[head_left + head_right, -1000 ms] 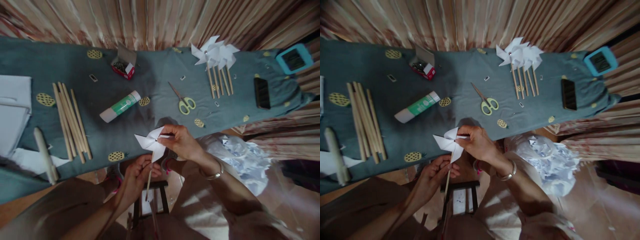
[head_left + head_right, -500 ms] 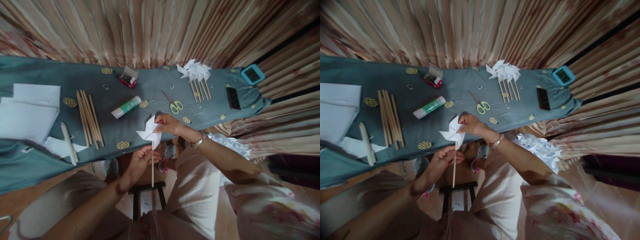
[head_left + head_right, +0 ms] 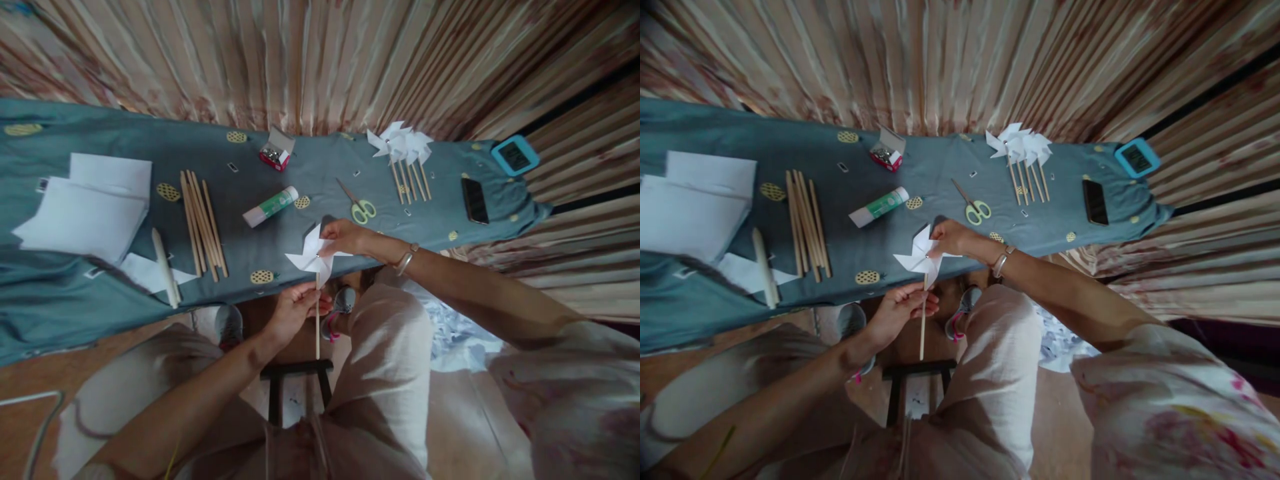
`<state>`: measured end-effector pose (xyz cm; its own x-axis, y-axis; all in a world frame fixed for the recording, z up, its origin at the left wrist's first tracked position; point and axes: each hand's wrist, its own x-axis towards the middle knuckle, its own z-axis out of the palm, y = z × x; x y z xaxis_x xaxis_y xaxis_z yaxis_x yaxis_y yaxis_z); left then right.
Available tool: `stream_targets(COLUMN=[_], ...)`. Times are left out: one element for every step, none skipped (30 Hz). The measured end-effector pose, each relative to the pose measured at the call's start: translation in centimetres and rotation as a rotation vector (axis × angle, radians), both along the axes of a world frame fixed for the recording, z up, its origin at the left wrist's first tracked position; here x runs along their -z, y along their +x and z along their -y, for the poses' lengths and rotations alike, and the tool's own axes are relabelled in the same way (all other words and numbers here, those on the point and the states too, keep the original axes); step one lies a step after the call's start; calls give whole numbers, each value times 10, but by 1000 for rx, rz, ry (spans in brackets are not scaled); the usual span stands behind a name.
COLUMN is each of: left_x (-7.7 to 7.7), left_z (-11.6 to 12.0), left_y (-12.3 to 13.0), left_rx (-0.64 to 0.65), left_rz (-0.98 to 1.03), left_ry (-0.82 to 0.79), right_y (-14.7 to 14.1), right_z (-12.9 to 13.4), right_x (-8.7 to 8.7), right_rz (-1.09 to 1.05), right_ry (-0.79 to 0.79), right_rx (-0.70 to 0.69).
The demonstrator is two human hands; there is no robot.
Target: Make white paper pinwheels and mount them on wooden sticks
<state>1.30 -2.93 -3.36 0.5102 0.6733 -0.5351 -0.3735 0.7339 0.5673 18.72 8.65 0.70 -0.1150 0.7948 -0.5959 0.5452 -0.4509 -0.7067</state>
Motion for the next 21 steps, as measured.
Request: stream_targets(left_x=[0,0,0,1,1,1,1,2,2,2,3,3,4,4,4,4,5,5,5,4,4], left_z=[0,0,0,0,0,0,0,0,0,1,1,1,0,0,0,0,0,0,0,0,0], left_y=[0,0,0,-1,-1,-1,-1,-1,-1,-1,-1,0,0,0,0,0,0,0,0,0,0], left_rx=[2,3,5,6,6,4,3,3,4,6,9,9,9,8,8,8,9,11,13,14,15], left_rz=[8,14,20,24,26,26,24,21,18,16,15,14,14,15,15,17,19,23,25,26,25], left_ry=[1,1,2,2,-1,-5,-8,-11,-12,-11,-10,-7,-6,-5,-6,-7,-8,-9,-9,-8,-6], right_y=[-1,-1,-1,-2,-2,-2,-1,-1,-1,-1,-1,-1,-1,-1,-1,-1,-2,-2,-2,-2,-3], right_z=[0,0,-1,-1,-1,-1,-1,-1,-1,-2,-2,-3,-3,-3,-4,-3,-3,-3,-2,-2,-2], right_x=[-1,-1,-2,-2,-2,-1,-1,0,0,1,2,2,2,2,1,0,0,-2,-3,-4,-5], right_rz=[10,20,29,37,45,51,55,57,59,60,66,76,87,97,105,111,118,124,134,149,166], right_ry=[1,4,8,12,16,20,23,23,21,17,12,5,-1,-5,-4,-2,0,2,4,6,9], right_rx=[-7,-12,-16,-17,-18,-17,-17,-18,-20,-25,-29,-34,-38,-44,-52,-61,-71,-85,-97,-105,-110])
